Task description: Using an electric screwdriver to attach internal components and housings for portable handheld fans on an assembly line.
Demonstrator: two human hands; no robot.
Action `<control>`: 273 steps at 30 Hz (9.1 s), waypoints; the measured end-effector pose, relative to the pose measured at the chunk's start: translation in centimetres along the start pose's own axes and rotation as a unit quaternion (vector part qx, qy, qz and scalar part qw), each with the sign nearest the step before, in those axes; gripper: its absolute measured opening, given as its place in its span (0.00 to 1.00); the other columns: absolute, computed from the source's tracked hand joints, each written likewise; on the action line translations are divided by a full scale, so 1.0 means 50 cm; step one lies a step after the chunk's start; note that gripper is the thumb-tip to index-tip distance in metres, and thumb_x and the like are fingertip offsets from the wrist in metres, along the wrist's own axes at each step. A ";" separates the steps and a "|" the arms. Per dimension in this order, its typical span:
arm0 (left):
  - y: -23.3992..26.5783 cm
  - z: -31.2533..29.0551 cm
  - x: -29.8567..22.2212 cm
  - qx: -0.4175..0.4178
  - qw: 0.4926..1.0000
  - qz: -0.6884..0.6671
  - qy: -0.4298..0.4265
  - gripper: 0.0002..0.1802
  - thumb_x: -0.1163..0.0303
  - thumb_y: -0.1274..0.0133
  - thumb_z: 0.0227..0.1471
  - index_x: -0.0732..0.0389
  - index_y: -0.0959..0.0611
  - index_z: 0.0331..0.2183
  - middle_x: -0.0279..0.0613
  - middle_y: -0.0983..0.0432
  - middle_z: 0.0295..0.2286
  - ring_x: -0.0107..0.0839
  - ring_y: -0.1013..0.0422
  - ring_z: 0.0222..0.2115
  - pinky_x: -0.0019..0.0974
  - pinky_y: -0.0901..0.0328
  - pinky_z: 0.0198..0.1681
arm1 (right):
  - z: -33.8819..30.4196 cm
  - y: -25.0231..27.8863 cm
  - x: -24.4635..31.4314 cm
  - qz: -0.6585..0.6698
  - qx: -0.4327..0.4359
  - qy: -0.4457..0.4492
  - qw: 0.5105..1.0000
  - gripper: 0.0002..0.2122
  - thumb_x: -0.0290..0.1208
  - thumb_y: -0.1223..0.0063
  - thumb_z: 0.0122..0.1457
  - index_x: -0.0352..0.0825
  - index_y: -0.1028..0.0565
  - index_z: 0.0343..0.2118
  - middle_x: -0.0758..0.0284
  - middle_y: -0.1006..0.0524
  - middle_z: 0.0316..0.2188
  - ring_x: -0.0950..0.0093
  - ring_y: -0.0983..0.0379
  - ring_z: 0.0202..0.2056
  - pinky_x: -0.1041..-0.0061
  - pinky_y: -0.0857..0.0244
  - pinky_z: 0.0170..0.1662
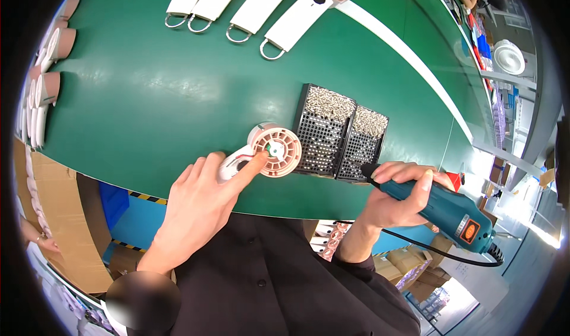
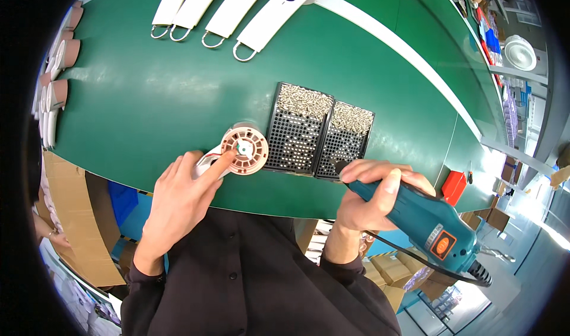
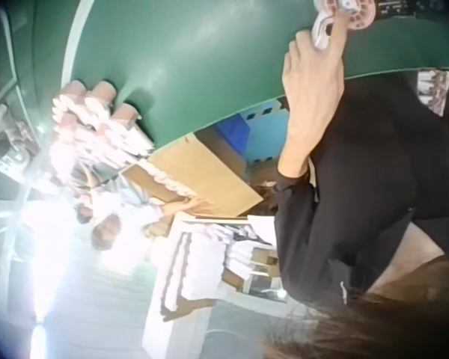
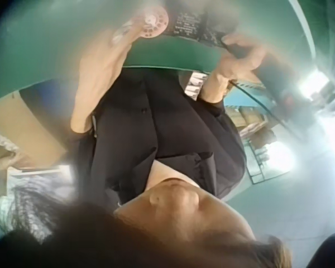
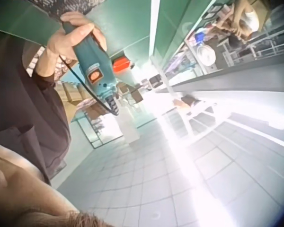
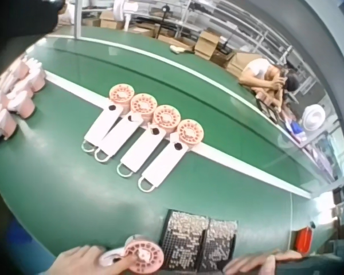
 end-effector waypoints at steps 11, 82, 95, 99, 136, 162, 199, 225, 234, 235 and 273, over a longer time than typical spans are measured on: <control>-0.003 0.000 0.000 -0.009 1.000 -0.003 0.015 0.28 0.72 0.45 0.50 0.43 0.27 0.54 0.42 0.34 0.31 0.38 0.34 0.28 0.39 0.35 0.32 | -0.011 0.015 -0.035 -0.010 0.018 -0.029 0.999 0.10 0.21 0.54 0.55 0.30 0.41 0.37 0.61 0.35 0.12 0.72 0.37 0.09 0.71 0.35 0.12; 0.292 0.117 0.372 -0.386 0.904 -0.048 0.176 0.23 0.64 0.42 0.48 0.71 0.28 0.41 0.56 0.29 0.35 0.50 0.32 0.39 0.46 0.36 0.43 | -0.158 -0.200 0.049 0.162 0.236 0.006 0.958 0.16 0.34 0.47 0.58 0.32 0.41 0.39 0.62 0.32 0.16 0.68 0.32 0.14 0.67 0.29 0.21; 0.274 0.231 0.390 -0.424 0.892 0.055 0.145 0.28 0.65 0.42 0.46 0.72 0.30 0.46 0.58 0.34 0.41 0.50 0.37 0.42 0.47 0.40 0.46 | -0.222 -0.205 0.023 0.169 0.312 -0.018 0.935 0.12 0.18 0.51 0.55 0.29 0.41 0.39 0.57 0.27 0.23 0.67 0.26 0.23 0.65 0.26 0.29; 0.346 0.179 0.221 -0.387 0.885 -0.258 0.026 0.14 0.77 0.52 0.53 0.67 0.28 0.43 0.49 0.26 0.32 0.44 0.30 0.30 0.41 0.34 0.33 | -0.208 -0.211 -0.011 0.160 0.252 -0.046 0.953 0.14 0.33 0.50 0.61 0.35 0.44 0.38 0.60 0.30 0.18 0.68 0.31 0.16 0.67 0.29 0.22; 0.376 -0.198 0.401 -0.486 0.836 0.070 0.245 0.16 0.71 0.49 0.58 0.64 0.24 0.48 0.37 0.26 0.29 0.26 0.32 0.30 0.31 0.36 0.37 | -0.032 -0.126 -0.020 -0.046 0.088 0.003 0.995 0.09 0.26 0.53 0.57 0.30 0.39 0.34 0.61 0.30 0.11 0.73 0.35 0.11 0.74 0.34 0.17; -0.001 -0.044 0.283 -0.152 0.541 -0.797 0.222 0.33 0.46 0.71 0.64 0.68 0.28 0.47 0.35 0.30 0.22 0.21 0.38 0.13 0.25 0.43 0.13 | -0.069 -0.175 0.077 0.242 0.170 -0.005 0.955 0.11 0.33 0.68 0.65 0.34 0.43 0.46 0.59 0.34 0.19 0.67 0.37 0.10 0.68 0.33 0.14; -0.091 0.035 0.114 -0.128 0.638 -0.740 0.170 0.33 0.77 0.54 0.58 0.59 0.50 0.60 0.50 0.30 0.46 0.34 0.27 0.42 0.37 0.29 0.42 | -0.167 -0.259 0.084 0.208 0.307 0.009 0.929 0.10 0.33 0.63 0.63 0.33 0.44 0.42 0.59 0.33 0.19 0.67 0.34 0.12 0.70 0.34 0.13; -0.083 0.030 0.110 -0.139 0.658 -0.720 0.171 0.29 0.76 0.54 0.58 0.61 0.47 0.57 0.51 0.30 0.46 0.35 0.27 0.42 0.37 0.30 0.44 | -0.111 -0.178 0.121 0.268 0.224 0.096 0.932 0.15 0.35 0.53 0.60 0.35 0.43 0.42 0.59 0.29 0.20 0.64 0.28 0.15 0.68 0.30 0.19; 0.040 -0.002 0.092 -0.226 0.947 -0.218 0.061 0.29 0.85 0.48 0.45 0.65 0.32 0.52 0.51 0.31 0.41 0.51 0.32 0.37 0.44 0.36 0.40 | -0.044 -0.108 -0.004 0.099 0.105 -0.030 0.989 0.12 0.23 0.55 0.57 0.33 0.41 0.42 0.59 0.33 0.15 0.68 0.36 0.09 0.68 0.34 0.13; 0.042 -0.006 0.092 -0.225 0.948 -0.218 0.060 0.29 0.85 0.48 0.45 0.65 0.32 0.52 0.51 0.31 0.41 0.51 0.32 0.37 0.44 0.36 0.40 | -0.046 -0.109 -0.008 0.106 0.102 -0.029 0.989 0.12 0.22 0.55 0.57 0.32 0.42 0.42 0.59 0.33 0.15 0.68 0.35 0.09 0.68 0.33 0.13; 0.007 -0.026 0.028 -0.089 0.996 0.017 -0.015 0.40 0.78 0.47 0.40 0.43 0.31 0.57 0.43 0.34 0.32 0.35 0.37 0.27 0.33 0.39 0.30 | -0.132 -0.240 0.045 0.158 0.337 -0.072 0.925 0.14 0.19 0.51 0.57 0.32 0.43 0.40 0.53 0.28 0.25 0.66 0.28 0.20 0.66 0.30 0.24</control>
Point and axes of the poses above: each hand's wrist, its own z-axis towards the middle knuckle, its own y-axis out of the back of the hand, x = y × z, the point moved 9 cm from there along z, towards the middle knuckle
